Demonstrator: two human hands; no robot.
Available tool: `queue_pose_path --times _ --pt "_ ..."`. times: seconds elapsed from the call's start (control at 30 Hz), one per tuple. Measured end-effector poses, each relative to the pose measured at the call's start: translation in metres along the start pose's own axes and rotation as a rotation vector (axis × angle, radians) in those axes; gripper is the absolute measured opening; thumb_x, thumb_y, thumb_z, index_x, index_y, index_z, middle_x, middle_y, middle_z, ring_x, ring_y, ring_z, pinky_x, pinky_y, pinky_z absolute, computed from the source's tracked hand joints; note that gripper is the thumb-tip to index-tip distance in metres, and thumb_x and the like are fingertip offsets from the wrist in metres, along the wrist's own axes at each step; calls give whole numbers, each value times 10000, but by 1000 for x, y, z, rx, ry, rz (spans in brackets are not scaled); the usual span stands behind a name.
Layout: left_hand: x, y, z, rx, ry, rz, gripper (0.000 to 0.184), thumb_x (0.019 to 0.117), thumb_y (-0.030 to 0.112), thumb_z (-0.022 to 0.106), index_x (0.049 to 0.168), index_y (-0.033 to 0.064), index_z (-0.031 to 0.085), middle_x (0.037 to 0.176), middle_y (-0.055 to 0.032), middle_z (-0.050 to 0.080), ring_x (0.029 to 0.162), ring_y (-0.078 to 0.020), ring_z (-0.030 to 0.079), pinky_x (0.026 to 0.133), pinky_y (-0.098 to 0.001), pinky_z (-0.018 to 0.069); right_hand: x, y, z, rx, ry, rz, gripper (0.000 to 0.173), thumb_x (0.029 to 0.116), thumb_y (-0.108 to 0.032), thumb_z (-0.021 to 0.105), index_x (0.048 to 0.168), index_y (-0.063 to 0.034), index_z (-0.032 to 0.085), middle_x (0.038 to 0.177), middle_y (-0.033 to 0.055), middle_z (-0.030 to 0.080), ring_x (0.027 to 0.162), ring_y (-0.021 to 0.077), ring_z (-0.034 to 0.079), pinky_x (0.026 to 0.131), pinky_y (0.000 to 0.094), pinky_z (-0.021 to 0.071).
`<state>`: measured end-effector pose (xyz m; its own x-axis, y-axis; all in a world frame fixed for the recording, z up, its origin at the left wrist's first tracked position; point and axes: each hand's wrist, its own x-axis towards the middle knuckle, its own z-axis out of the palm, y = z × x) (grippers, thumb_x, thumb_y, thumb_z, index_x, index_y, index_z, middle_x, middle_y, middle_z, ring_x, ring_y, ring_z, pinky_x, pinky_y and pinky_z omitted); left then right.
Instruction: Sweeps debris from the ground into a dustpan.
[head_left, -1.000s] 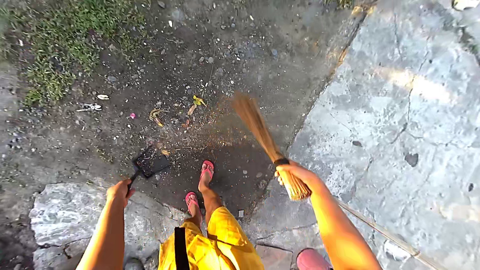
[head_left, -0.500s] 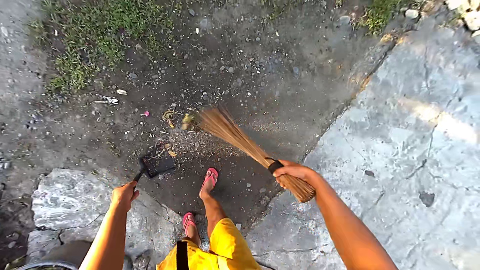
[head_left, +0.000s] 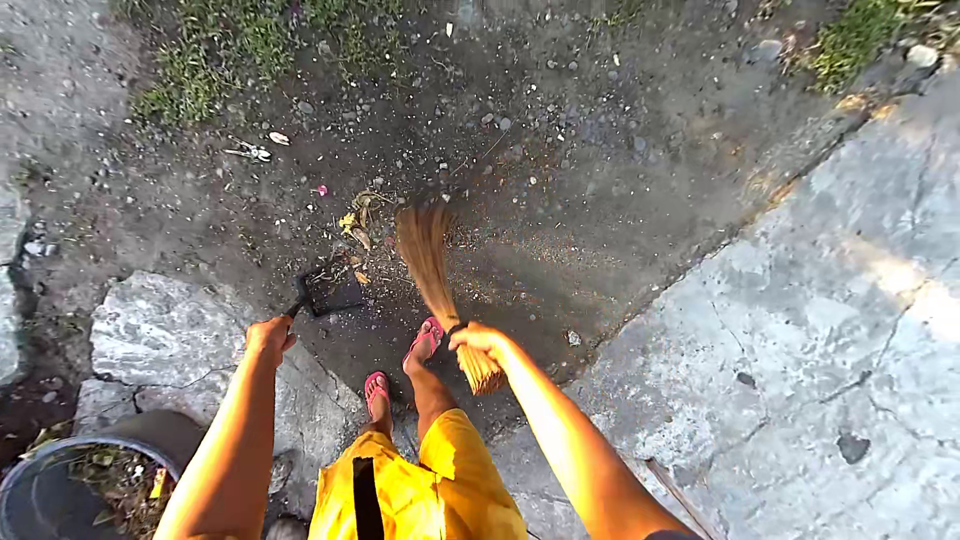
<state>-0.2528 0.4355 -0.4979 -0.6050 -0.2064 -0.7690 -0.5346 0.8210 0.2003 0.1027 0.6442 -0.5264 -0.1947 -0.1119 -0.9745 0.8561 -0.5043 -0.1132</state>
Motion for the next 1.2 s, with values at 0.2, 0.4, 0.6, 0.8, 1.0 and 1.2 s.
queue_pose_path --times 0.2,0.4,0.6,0.8,1.0,1.2 --pt "-2 12 -1 -6 -14 -15 416 953 209 665 1279 -33 571 1178 -207 593 930 -261 606 788 -415 540 -98 57 -8 281 6 -19 550 924 -119 665 1405 -96 400 758 110 621 596 227 650 576 400 598" --pt "3 11 -9 37 -64 29 412 973 223 641 1296 -25 584 1200 -228 601 944 -298 617 806 -471 546 -84 41 27 395 224 -80 509 960 -118 629 1393 -40 374 793 107 612 637 212 657 644 395 610" --pt "13 6 -21 68 -86 25 391 960 212 638 1271 -20 595 1190 -217 603 954 -289 617 807 -456 546 -18 40 168 78 -45 21 407 927 -233 687 1248 -2 589 1023 140 663 877 214 662 808 430 572" --pt "30 -3 -49 80 -166 21 359 974 175 588 1278 -16 577 1160 -203 591 897 -261 606 782 -421 543 -122 110 156 433 -32 -48 556 905 -141 657 1403 -78 418 834 137 664 670 246 688 631 410 619" --pt "54 -21 -91 -26 -265 13 366 969 40 552 1331 -7 515 1161 -180 555 904 -236 573 774 -391 537 -139 128 136 636 378 36 351 1007 -162 547 1325 -93 415 777 99 608 597 206 635 564 368 585" --pt "54 -44 -120 -128 -206 -16 369 943 9 560 1309 -14 520 1180 -177 557 927 -230 590 775 -375 548 -57 78 204 537 137 47 246 1061 -269 447 1087 -49 554 787 59 612 665 157 629 633 322 571"
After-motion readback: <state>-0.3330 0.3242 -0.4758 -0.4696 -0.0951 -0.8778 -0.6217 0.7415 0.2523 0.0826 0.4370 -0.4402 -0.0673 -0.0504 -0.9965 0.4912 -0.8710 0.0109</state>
